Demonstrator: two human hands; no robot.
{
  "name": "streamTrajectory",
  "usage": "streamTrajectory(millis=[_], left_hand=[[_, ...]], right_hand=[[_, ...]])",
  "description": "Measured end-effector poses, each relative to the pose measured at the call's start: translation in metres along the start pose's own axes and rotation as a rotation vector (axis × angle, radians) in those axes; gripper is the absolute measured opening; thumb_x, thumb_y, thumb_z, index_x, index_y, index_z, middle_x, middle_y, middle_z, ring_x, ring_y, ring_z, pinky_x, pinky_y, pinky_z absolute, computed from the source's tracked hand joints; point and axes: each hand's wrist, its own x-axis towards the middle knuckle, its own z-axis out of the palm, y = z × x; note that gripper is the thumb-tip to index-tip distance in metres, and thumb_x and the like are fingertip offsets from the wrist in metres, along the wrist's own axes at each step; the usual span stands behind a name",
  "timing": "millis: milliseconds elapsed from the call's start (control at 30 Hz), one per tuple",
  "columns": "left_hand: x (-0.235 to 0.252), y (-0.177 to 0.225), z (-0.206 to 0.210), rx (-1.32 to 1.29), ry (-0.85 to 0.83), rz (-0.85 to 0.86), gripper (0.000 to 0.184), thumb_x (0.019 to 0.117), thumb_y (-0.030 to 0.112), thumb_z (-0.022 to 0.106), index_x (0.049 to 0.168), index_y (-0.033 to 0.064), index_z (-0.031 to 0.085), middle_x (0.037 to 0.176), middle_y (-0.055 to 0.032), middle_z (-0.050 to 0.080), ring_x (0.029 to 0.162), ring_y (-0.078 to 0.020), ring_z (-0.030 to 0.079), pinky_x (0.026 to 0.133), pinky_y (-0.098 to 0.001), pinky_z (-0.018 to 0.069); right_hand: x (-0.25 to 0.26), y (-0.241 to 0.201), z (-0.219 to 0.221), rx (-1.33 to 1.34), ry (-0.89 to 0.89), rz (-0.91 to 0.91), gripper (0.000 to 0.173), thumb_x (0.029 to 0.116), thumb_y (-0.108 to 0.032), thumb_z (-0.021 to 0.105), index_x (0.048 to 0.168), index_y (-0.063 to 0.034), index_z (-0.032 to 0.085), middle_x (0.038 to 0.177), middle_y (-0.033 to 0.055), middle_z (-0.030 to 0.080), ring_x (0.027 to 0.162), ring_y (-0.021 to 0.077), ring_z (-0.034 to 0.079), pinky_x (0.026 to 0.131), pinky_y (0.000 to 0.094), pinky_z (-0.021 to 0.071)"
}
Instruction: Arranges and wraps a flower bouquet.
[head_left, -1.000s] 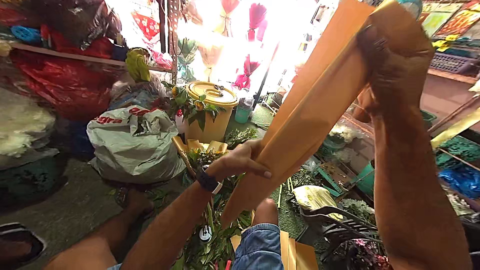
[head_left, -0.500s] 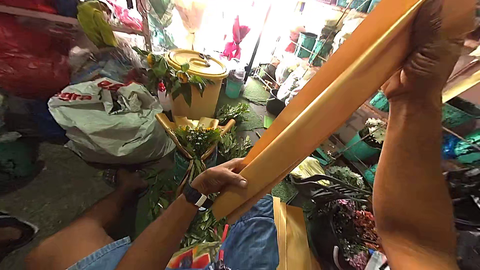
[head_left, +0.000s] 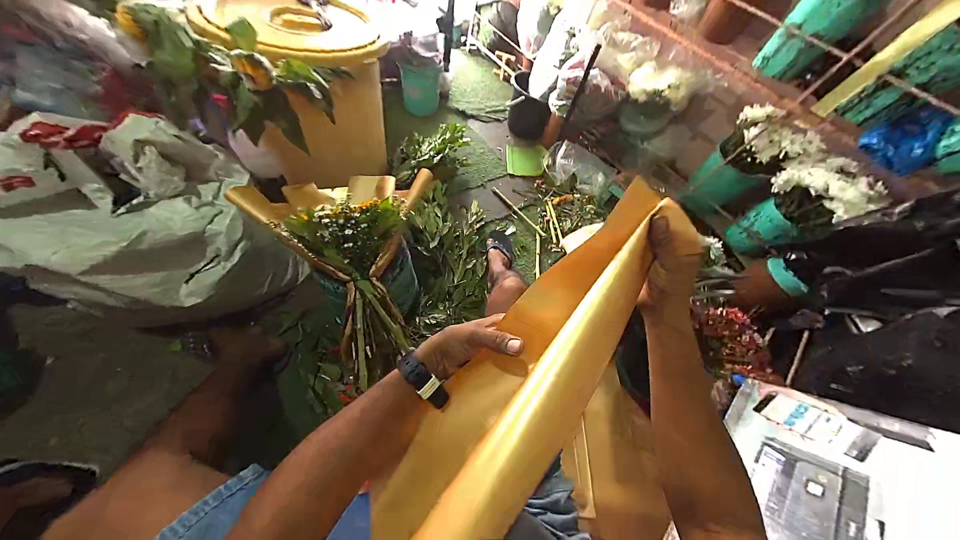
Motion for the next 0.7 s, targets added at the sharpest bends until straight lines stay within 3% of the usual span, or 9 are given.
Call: streamTrajectory(millis=[133,233,333,533,633,700], left_hand=[[0.004,-0.008,0.000,0.162,0.095,-0.197,0.068,0.0834,0.041,0.083,0.139,0.0164,0.052,0.113,-0.0012,0.072,0.100,-0.0129,0.071,0.088,-0.0333,0.0604],[0.019,-0.026,0.002,0.254,0.162,-0.310,0.067,0.0851,0.028,0.082,0.141,0.0099,0.048,0.116,-0.0060,0.071,0.102,-0.0179,0.070,0.090,-0.0387,0.0603],[0.031,-0.043,-0.005,0.246,0.275,-0.372,0.054,0.0861,0.012,0.079,0.133,0.0036,0.054,0.112,-0.0115,0.072,0.099,-0.0225,0.072,0.089,-0.0422,0.0609],[0.039,-0.051,-0.010,0.222,0.416,-0.387,0.041,0.0866,0.009,0.079,0.123,0.0002,0.062,0.104,-0.0140,0.074,0.092,-0.0237,0.073,0.084,-0.0422,0.0624],[0.042,-0.055,-0.007,0.290,0.497,-0.338,0.032,0.0836,-0.004,0.077,0.114,-0.0028,0.067,0.099,-0.0141,0.075,0.087,-0.0221,0.074,0.082,-0.0402,0.0629],[0.039,-0.055,-0.005,0.374,0.503,-0.290,0.032,0.0810,-0.008,0.077,0.112,-0.0026,0.068,0.099,-0.0133,0.075,0.088,-0.0218,0.074,0.082,-0.0398,0.0628]], right_hand=[[-0.033,0.034,-0.038,-0.121,0.226,0.165,0.042,0.0878,-0.024,0.083,0.123,-0.0090,0.064,0.107,0.0053,0.073,0.095,0.0175,0.072,0.086,0.0392,0.0628],[-0.047,0.051,-0.052,-0.157,0.294,0.177,0.042,0.0871,-0.021,0.083,0.123,-0.0088,0.064,0.108,0.0049,0.073,0.096,0.0169,0.073,0.086,0.0382,0.0630],[-0.052,0.058,-0.061,-0.118,0.320,0.265,0.039,0.0876,-0.020,0.082,0.122,-0.0111,0.066,0.107,0.0038,0.073,0.094,0.0151,0.072,0.084,0.0360,0.0632],[-0.052,0.063,-0.088,0.046,0.290,0.490,0.035,0.0947,-0.031,0.075,0.125,-0.0170,0.065,0.108,0.0011,0.073,0.093,0.0133,0.073,0.081,0.0352,0.0634],[-0.047,0.063,-0.102,0.007,0.273,0.474,0.034,0.0929,-0.026,0.077,0.124,-0.0176,0.064,0.108,0.0014,0.072,0.093,0.0141,0.072,0.081,0.0358,0.0633],[-0.039,0.063,-0.107,0.035,0.235,0.436,0.026,0.0928,-0.016,0.076,0.116,-0.0138,0.065,0.103,0.0031,0.072,0.090,0.0151,0.072,0.079,0.0366,0.0636]])
